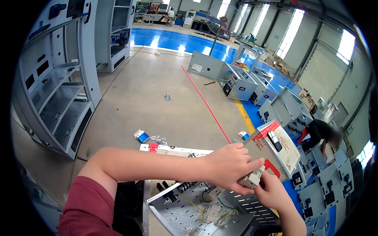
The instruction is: The person holds an open metal electrical enclosure and installs a small white plastic component with a red wire into a mounting slot. They repeatedly remove and reinsert the component to align it, then secure it in place. The task is performed by hand without visible tools.
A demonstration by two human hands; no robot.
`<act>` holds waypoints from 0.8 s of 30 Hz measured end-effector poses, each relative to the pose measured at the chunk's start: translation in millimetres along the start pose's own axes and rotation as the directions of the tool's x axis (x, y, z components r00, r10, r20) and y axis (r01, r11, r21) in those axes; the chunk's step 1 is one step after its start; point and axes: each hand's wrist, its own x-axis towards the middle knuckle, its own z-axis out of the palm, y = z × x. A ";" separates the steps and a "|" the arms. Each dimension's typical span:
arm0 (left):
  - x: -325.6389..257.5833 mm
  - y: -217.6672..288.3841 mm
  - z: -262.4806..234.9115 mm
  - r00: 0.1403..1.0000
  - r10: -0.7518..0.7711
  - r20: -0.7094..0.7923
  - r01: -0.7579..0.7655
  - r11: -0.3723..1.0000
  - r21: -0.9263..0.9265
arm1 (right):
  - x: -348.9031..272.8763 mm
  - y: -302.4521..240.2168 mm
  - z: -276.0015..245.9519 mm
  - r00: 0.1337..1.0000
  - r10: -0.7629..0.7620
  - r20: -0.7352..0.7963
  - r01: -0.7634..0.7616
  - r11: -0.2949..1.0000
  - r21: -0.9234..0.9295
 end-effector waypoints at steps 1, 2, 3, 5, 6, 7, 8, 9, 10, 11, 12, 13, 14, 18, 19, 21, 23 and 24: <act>0.9 -0.1 0.7 1.000 0.002 0.002 -0.002 1.000 0.005 | 0.4 -1.1 -0.9 1.000 0.010 0.001 -0.010 1.000 0.010; 1.1 -0.8 1.8 1.000 0.005 -0.007 -0.005 1.000 0.002 | 0.4 -0.2 -0.9 1.000 0.021 0.002 -0.021 1.000 0.021; 0.5 -1.7 3.0 1.000 0.008 -0.015 -0.008 1.000 -0.001 | 1.9 4.2 0.8 1.000 0.013 -0.002 -0.013 0.999 0.048; 2.8 -2.5 3.8 1.000 0.020 -0.022 -0.020 1.000 0.000 | 5.2 14.1 2.8 1.000 0.003 -0.012 -0.002 0.995 0.099; 4.2 -2.4 3.0 1.000 0.027 -0.017 -0.026 1.000 0.006 | 4.1 15.2 2.9 0.999 -0.008 -0.033 0.011 0.994 0.110; 3.7 -3.1 2.7 0.999 0.030 -0.012 -0.030 0.999 0.011 | 4.6 15.6 5.0 0.999 -0.019 -0.050 0.025 0.992 0.120; 3.3 -3.2 2.2 1.000 0.027 -0.001 -0.027 1.000 0.005 | 4.8 15.9 6.8 0.997 -0.030 -0.067 0.039 0.991 0.131; 2.8 -2.9 1.4 1.000 0.024 0.009 -0.024 1.000 -0.001 | 4.8 15.1 7.3 0.998 -0.025 -0.061 0.033 0.991 0.130; 1.3 -2.9 0.3 1.000 0.020 0.021 -0.020 1.000 -0.004 | 5.3 12.4 6.9 0.998 -0.022 -0.053 0.029 0.991 0.129; -0.9 -3.1 -0.3 1.000 0.018 0.021 -0.018 1.000 -0.006 | 6.1 9.9 7.1 0.999 -0.019 -0.046 0.025 0.991 0.129; -3.4 -3.6 -1.0 1.000 0.016 0.023 -0.016 1.000 -0.009 | 6.9 7.8 8.4 0.999 -0.016 -0.045 0.022 0.990 0.138; -3.9 -3.1 -1.6 1.000 0.018 0.018 -0.018 1.000 -0.013 | 5.7 5.5 7.6 0.999 -0.010 -0.049 0.017 0.990 0.140; -4.3 -3.2 -2.9 1.000 0.016 0.021 -0.016 1.000 -0.019 | 5.7 3.6 7.4 0.999 -0.002 -0.053 0.010 0.989 0.144; 3.9 -3.4 -4.2 0.997 0.001 0.073 0.004 0.998 -0.066 | 0.9 9.5 -0.7 0.999 -0.012 -0.050 0.014 0.999 0.041; 11.1 -2.5 0.3 0.996 0.018 0.087 -0.009 0.995 -0.101 | -1.7 10.8 -5.5 0.998 -0.022 -0.064 0.022 1.000 -0.004; 9.4 -3.8 -4.6 0.989 -0.043 0.139 0.063 0.987 -0.146 | 1.5 14.2 -4.3 0.996 -0.070 -0.051 0.069 0.997 -0.017; 6.6 -4.9 -16.7 0.990 -0.055 0.133 0.068 0.993 -0.096 | 9.3 9.1 -2.8 0.990 -0.133 -0.045 0.132 0.991 -0.036; 10.8 -1.4 -21.8 0.989 -0.067 0.133 0.082 0.990 -0.113 | 7.9 7.9 -3.9 0.987 -0.153 -0.054 0.149 0.986 -0.071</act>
